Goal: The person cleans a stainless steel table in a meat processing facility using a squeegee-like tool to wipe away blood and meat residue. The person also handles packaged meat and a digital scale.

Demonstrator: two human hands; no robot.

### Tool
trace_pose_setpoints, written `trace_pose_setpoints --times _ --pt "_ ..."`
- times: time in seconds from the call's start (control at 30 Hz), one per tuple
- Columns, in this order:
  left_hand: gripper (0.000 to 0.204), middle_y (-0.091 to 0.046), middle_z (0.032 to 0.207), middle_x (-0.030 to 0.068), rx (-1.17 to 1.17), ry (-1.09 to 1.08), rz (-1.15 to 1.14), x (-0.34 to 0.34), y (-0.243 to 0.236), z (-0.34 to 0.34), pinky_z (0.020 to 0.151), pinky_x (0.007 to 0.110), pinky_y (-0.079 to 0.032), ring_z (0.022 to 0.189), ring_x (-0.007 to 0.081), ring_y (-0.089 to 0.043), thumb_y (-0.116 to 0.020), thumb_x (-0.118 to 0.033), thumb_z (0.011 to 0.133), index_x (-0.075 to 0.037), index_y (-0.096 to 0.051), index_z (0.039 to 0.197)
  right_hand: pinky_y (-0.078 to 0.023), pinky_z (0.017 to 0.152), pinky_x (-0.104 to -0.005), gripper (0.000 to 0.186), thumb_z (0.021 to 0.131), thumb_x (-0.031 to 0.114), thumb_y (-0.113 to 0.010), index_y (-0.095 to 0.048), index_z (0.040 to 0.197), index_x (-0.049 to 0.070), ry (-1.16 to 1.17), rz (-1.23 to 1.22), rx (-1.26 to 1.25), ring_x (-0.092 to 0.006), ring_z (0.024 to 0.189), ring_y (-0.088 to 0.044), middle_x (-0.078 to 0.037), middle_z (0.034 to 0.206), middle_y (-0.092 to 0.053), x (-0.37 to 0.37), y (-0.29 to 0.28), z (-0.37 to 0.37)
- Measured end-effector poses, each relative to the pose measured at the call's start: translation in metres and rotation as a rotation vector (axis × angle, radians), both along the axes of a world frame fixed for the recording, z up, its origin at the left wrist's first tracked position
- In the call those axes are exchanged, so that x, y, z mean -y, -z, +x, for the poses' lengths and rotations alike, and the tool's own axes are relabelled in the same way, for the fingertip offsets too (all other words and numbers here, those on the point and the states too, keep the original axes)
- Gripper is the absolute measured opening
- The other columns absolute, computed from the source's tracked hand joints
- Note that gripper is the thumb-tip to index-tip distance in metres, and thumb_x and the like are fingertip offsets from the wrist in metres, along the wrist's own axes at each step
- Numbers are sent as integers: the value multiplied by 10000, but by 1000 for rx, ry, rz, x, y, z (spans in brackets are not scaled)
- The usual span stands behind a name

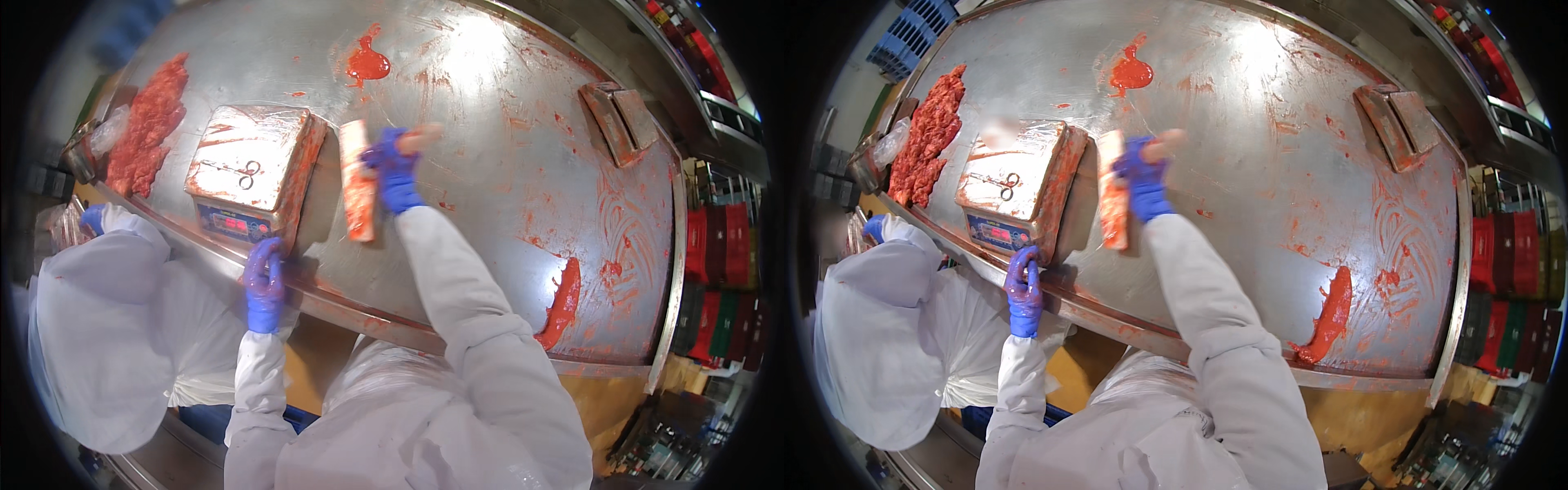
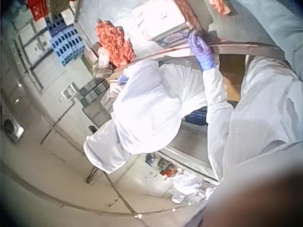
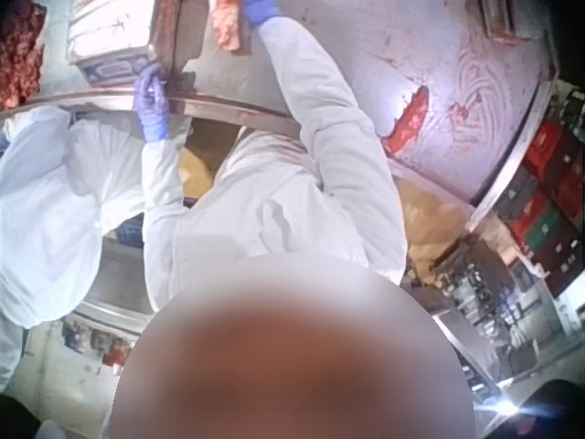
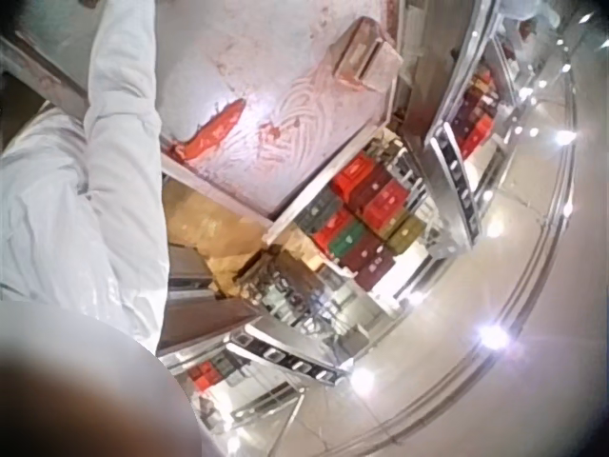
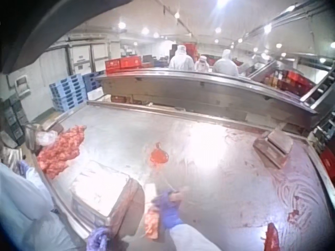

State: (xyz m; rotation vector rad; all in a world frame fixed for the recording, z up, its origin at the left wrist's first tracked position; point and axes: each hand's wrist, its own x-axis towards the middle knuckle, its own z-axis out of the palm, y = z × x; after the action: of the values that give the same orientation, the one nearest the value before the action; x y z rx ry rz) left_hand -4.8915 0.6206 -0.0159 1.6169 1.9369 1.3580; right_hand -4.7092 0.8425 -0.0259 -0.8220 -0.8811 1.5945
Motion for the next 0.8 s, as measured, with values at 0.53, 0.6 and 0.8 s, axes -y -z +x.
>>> trace_pose_setpoints --times 0.53,0.6,0.8 --pt "209 -614 1018 143 2 -61 44 -5 8 -8 839 346 -482 947 278 -602 -541 58 836 -17 -584 1026 -506 766 -400 189 893 236 -539 -447 769 126 580 111 -62 -172 607 -517 -3 610 -440 -47 -24 246" --pt "209 -614 1021 142 -33 -66 29 -10 2 -7 839 347 -482 948 278 -602 -531 56 833 -13 -587 1023 -433 893 -449 219 913 181 -509 -453 712 114 203 302 -161 -197 661 -516 -20 598 -435 -76 -36 173" --pt "197 -624 974 148 -79 -100 -97 -10 -1 -7 805 346 -487 905 289 -609 -535 22 815 -28 -611 990 -394 903 -324 173 868 223 -626 -564 877 62 -372 125 371 -150 960 -547 -32 928 -578 -104 -20 56"
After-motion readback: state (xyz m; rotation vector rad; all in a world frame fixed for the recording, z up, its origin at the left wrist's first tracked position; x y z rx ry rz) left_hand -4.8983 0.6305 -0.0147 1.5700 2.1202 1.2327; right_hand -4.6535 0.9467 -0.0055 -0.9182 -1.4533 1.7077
